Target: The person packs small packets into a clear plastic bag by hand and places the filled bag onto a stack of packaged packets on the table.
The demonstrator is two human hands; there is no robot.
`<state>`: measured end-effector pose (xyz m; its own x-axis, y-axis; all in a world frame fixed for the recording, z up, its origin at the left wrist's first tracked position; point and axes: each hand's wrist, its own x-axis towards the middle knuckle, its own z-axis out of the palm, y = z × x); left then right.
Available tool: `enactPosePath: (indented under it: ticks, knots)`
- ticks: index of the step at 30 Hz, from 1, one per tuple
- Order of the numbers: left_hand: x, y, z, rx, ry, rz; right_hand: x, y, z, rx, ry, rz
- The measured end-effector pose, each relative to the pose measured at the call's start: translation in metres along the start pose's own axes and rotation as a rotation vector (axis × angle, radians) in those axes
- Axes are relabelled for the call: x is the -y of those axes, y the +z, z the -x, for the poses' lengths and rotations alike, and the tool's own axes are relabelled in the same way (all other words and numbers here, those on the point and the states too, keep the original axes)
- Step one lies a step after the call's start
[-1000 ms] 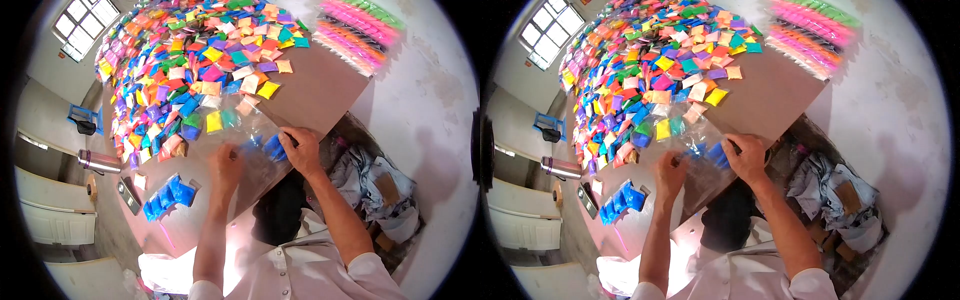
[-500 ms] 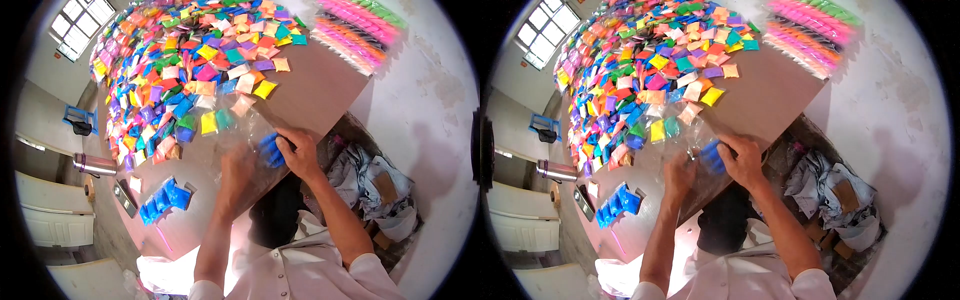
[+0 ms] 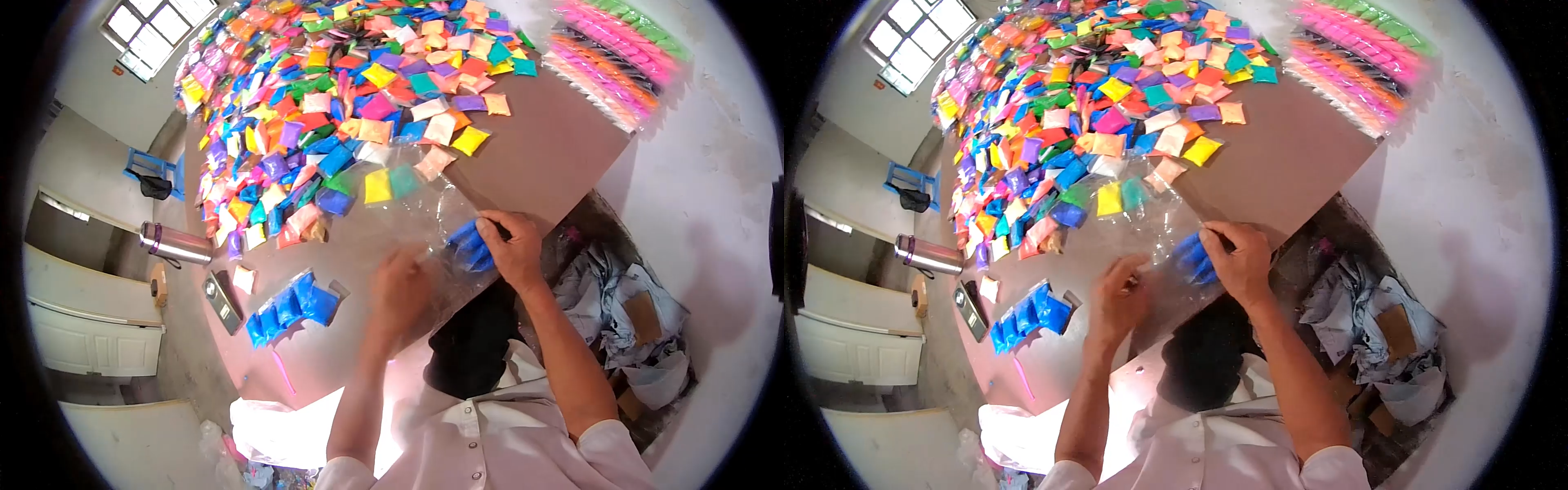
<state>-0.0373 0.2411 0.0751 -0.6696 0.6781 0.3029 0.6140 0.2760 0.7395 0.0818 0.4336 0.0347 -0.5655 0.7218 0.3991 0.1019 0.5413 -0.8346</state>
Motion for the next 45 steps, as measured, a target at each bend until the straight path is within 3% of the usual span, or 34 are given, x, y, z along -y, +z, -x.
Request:
enactPosePath:
  ticks: [2, 6, 8, 11, 15, 17, 20, 22, 24, 25, 28, 34, 38, 42, 44, 45]
  knots:
    - [0.018, -0.034, 0.012, -0.064, -0.098, -0.028, 0.002, 0.002, 0.001, -0.014, 0.04, -0.059]
    - [0.062, -0.111, 0.03, -0.118, -0.073, -0.514, 0.0, 0.001, 0.0, -0.011, 0.042, -0.047]
    - [0.061, -0.127, 0.035, -0.008, -0.258, -0.537, 0.002, 0.001, 0.0, 0.003, 0.071, -0.079]
    - [0.072, -0.136, 0.041, 0.136, -0.243, -0.525, 0.002, 0.0, 0.0, -0.014, 0.05, -0.048]
    - [0.062, -0.143, 0.041, 0.077, -0.09, -0.422, 0.004, -0.002, 0.001, -0.014, 0.04, -0.093]
    - [0.023, -0.149, 0.035, 0.058, -0.255, -0.306, 0.002, -0.002, 0.001, -0.028, 0.023, -0.065]
    - [0.006, -0.144, 0.032, -0.07, -0.1, -0.137, 0.002, -0.003, 0.0, -0.016, -0.011, -0.056]
    - [0.0, -0.135, 0.026, -0.072, 0.012, -0.19, 0.006, -0.004, 0.0, -0.011, 0.035, -0.067]
    - [0.004, -0.11, 0.023, -0.047, -0.231, 0.319, 0.007, -0.004, 0.0, -0.011, 0.04, -0.083]
    - [0.013, -0.092, 0.021, -0.08, -0.237, 0.376, 0.006, -0.004, 0.0, -0.011, 0.049, -0.099]
    - [0.025, -0.051, 0.011, -0.077, -0.331, 0.352, 0.002, -0.002, 0.001, -0.035, 0.006, -0.071]
    - [0.044, 0.012, -0.002, -0.114, -0.291, 0.485, 0.004, -0.005, 0.001, 0.016, 0.047, -0.022]
    - [0.059, 0.038, -0.011, -0.03, -0.219, 0.338, 0.003, -0.005, -0.001, -0.008, -0.006, 0.011]
    - [0.031, 0.041, -0.019, 0.034, -0.156, 0.308, 0.003, -0.005, -0.002, 0.014, -0.002, -0.033]
    - [0.035, 0.044, -0.019, -0.072, 0.113, -0.041, 0.003, -0.006, -0.003, 0.022, -0.02, -0.024]
    - [0.031, 0.043, -0.02, -0.071, 0.11, -0.041, 0.002, -0.007, -0.004, 0.038, -0.028, -0.039]
